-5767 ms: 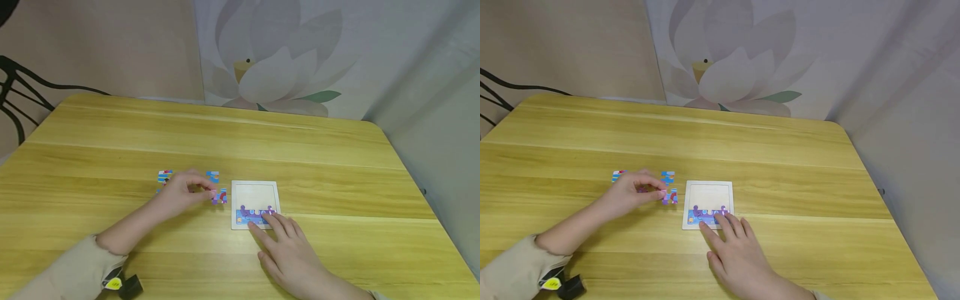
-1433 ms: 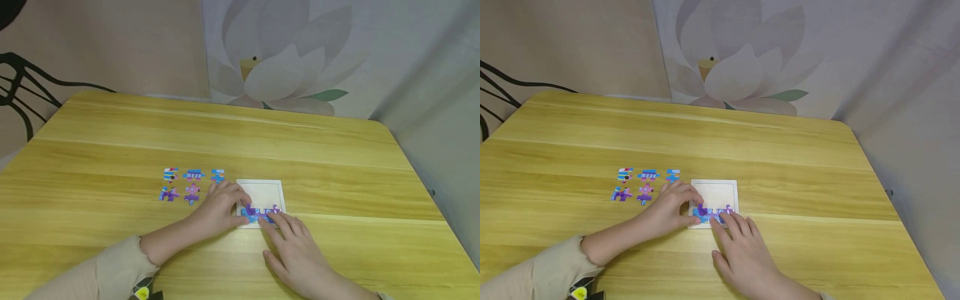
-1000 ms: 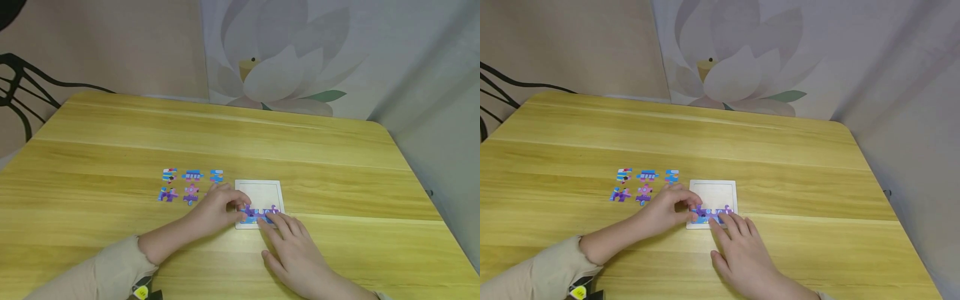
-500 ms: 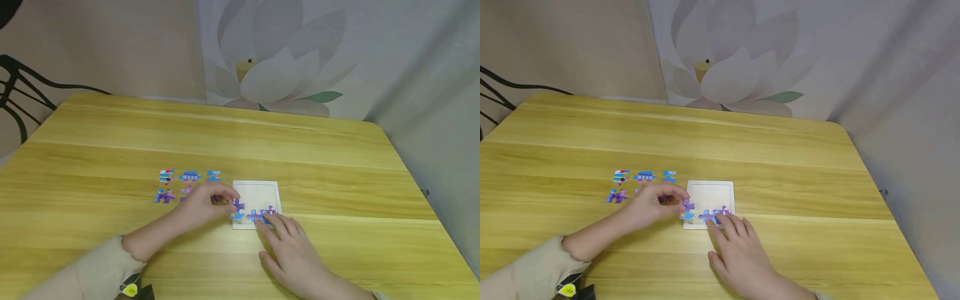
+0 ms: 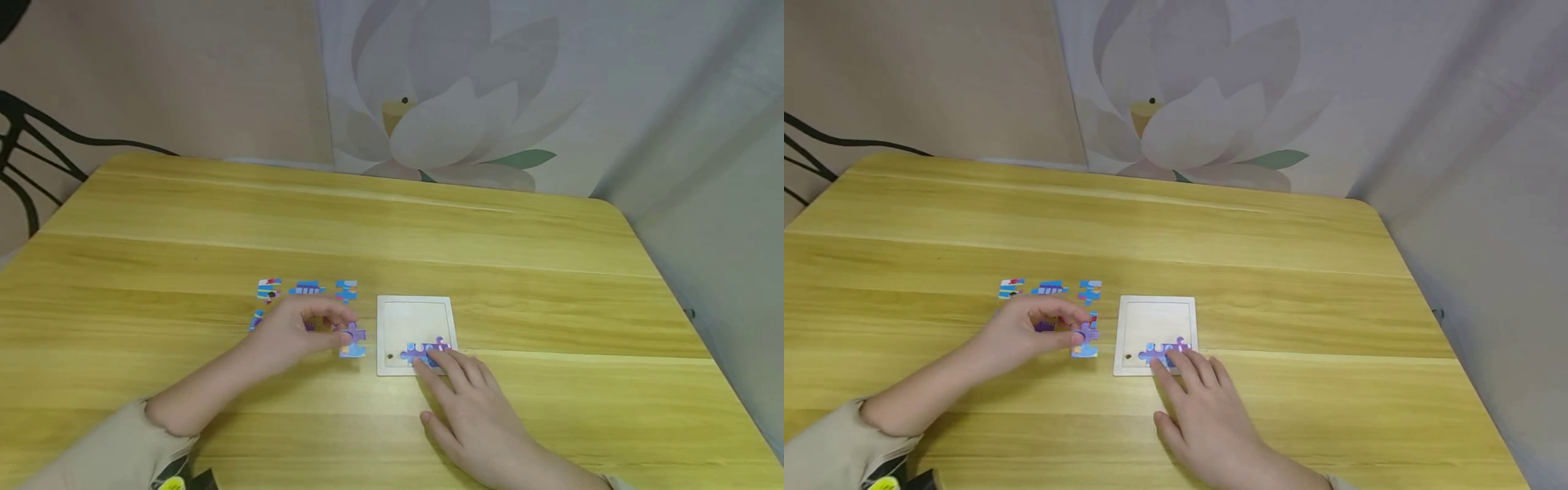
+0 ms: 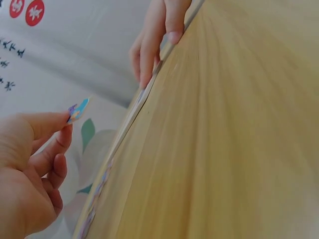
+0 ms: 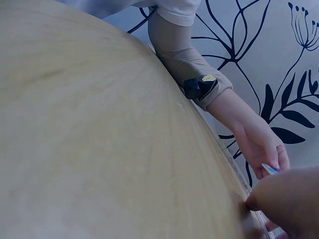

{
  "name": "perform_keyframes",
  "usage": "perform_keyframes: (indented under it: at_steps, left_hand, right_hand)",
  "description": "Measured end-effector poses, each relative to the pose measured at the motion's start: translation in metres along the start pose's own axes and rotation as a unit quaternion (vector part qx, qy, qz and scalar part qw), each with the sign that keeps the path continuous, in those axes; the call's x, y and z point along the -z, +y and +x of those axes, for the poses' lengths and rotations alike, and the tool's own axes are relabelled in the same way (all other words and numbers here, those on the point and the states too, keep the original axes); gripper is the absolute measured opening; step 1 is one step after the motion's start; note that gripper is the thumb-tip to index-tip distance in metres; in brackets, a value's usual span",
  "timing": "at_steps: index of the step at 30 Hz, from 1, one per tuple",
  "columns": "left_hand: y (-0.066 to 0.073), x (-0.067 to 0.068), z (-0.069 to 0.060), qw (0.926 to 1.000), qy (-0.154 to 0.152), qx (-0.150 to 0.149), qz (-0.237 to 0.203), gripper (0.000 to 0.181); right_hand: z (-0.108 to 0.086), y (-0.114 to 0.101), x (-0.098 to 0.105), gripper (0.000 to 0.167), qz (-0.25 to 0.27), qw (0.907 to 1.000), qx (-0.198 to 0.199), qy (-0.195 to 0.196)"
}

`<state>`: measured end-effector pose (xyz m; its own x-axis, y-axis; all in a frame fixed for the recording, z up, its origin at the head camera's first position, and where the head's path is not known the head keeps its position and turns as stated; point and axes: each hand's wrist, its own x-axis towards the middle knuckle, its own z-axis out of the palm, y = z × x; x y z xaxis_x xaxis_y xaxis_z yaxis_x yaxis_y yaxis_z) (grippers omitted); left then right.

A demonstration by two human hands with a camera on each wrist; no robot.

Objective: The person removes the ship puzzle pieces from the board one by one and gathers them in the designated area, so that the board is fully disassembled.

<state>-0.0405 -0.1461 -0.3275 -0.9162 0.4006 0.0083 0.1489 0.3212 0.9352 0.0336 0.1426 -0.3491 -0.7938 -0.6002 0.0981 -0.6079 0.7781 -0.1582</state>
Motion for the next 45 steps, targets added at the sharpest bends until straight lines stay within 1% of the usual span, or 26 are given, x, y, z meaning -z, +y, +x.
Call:
perform_keyframes:
  at_steps: [4,10,16,21,27,30,35,37,41,45]
  left_hand:
    - [-0.003,0.013,-0.009,1.0,0.006,-0.002,-0.005,0.02]
    - [-0.009,0.029,-0.023,0.9993,0.017,0.006,0.032,0.021]
    - [-0.013,0.042,-0.032,0.9989,0.021,-0.014,0.039,0.022]
    - [-0.017,0.051,-0.04,0.9974,0.023,-0.023,0.065,0.02]
    - [-0.026,0.063,-0.051,0.9962,0.018,-0.033,0.078,0.02]
    - [-0.029,0.068,-0.053,0.9962,0.012,-0.029,0.081,0.022]
    - [-0.032,0.076,-0.054,0.9965,-0.008,0.002,0.083,0.021]
    - [-0.034,0.078,-0.053,0.9962,-0.016,0.009,0.084,0.021]
    - [-0.039,0.082,-0.053,0.9964,-0.029,0.005,0.079,0.02]
    - [-0.043,0.084,-0.053,0.9956,-0.035,-0.004,0.087,0.02]
  right_hand:
    - [0.0,0.0,0.0,0.057,0.002,1.0,0.002,0.003]
    - [0.0,0.0,0.0,0.056,0.0,1.0,0.003,0.009]
    - [0.0,0.0,-0.001,0.056,0.0,0.9999,0.004,0.01]
    - [0.0,0.0,0.0,0.056,-0.002,0.9999,0.006,0.009]
    - [0.001,0.0,0.0,0.056,0.002,0.9999,0.008,0.007]
    - [0.0,0.0,0.0,0.056,0.002,1.0,0.006,0.007]
    - [0.0,0.0,0.0,0.056,0.002,0.9999,0.006,0.009]
    - [0.0,0.0,-0.001,0.056,0.001,0.9999,0.006,0.009]
    - [0.0,0.0,-0.001,0.056,0.0,0.9999,0.006,0.008]
    - [0.0,0.0,-0.001,0.056,-0.002,0.9999,0.009,0.008]
